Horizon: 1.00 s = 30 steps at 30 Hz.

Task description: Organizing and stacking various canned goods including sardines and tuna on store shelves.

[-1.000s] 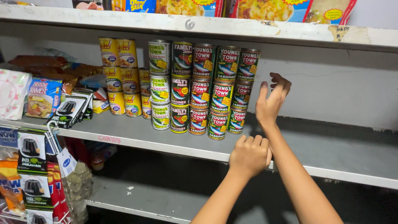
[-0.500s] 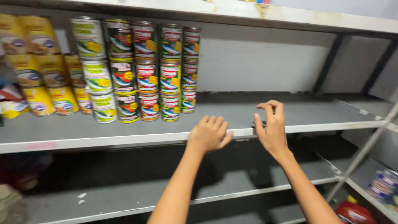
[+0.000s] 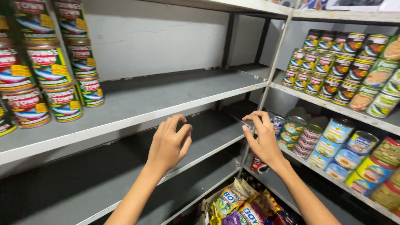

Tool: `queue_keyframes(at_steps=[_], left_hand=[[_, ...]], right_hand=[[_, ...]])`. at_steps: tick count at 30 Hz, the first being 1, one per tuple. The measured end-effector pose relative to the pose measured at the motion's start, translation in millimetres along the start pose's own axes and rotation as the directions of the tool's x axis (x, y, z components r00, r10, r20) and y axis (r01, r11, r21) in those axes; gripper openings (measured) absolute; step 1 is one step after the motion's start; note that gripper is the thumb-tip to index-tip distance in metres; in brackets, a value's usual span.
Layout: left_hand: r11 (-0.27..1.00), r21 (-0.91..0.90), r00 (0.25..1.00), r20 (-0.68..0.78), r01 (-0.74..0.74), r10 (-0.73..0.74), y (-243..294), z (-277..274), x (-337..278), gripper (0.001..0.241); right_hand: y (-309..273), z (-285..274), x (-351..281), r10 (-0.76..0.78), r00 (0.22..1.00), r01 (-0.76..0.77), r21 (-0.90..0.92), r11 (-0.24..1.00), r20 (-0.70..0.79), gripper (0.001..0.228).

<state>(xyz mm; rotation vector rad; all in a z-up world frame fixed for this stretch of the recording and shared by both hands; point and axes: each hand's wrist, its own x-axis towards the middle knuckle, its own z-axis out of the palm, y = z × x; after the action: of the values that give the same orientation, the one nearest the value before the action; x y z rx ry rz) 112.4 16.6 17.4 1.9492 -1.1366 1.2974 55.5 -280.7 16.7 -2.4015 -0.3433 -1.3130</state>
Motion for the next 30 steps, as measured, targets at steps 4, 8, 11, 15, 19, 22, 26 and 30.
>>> queue_keyframes(at_steps=[4,8,11,15,19,22,26,30], left_hand=[[0.983,-0.173,0.998,0.015,0.063,-0.061,38,26,20,0.015],[0.933,-0.309,0.980,0.131,0.185,-0.151,66,68,35,0.016],[0.880,-0.437,0.978,0.169,0.188,-0.125,85,103,44,0.016],[0.825,-0.503,0.940,0.326,0.258,-0.095,105,153,67,0.023],[0.754,-0.550,0.891,0.443,0.359,-0.101,122,206,95,0.028],[0.721,-0.568,0.874,0.473,0.398,-0.110,133,246,116,0.030],[0.711,-0.623,0.918,0.389,0.327,-0.081,146,297,139,0.029],[0.692,-0.621,0.904,0.412,0.369,-0.113,155,333,159,0.029]], right_hand=[[12,-36,-6,0.006,1.000,-0.006,0.022,1.000,0.004,0.023],[38,-63,-7,-0.036,0.999,0.035,-0.034,0.999,-0.031,0.022],[67,-79,-7,0.057,0.998,-0.057,-0.011,0.998,-0.005,0.023],[118,-106,7,0.086,0.996,-0.086,-0.040,0.995,-0.005,0.022],[193,-127,21,0.015,1.000,-0.018,-0.145,0.989,-0.024,0.019],[245,-140,40,0.060,0.998,-0.061,-0.260,0.964,-0.012,0.019],[323,-153,73,-0.007,1.000,0.010,-0.392,0.920,0.009,0.020],[385,-157,125,-0.029,0.999,0.051,-0.622,0.781,0.045,0.023]])
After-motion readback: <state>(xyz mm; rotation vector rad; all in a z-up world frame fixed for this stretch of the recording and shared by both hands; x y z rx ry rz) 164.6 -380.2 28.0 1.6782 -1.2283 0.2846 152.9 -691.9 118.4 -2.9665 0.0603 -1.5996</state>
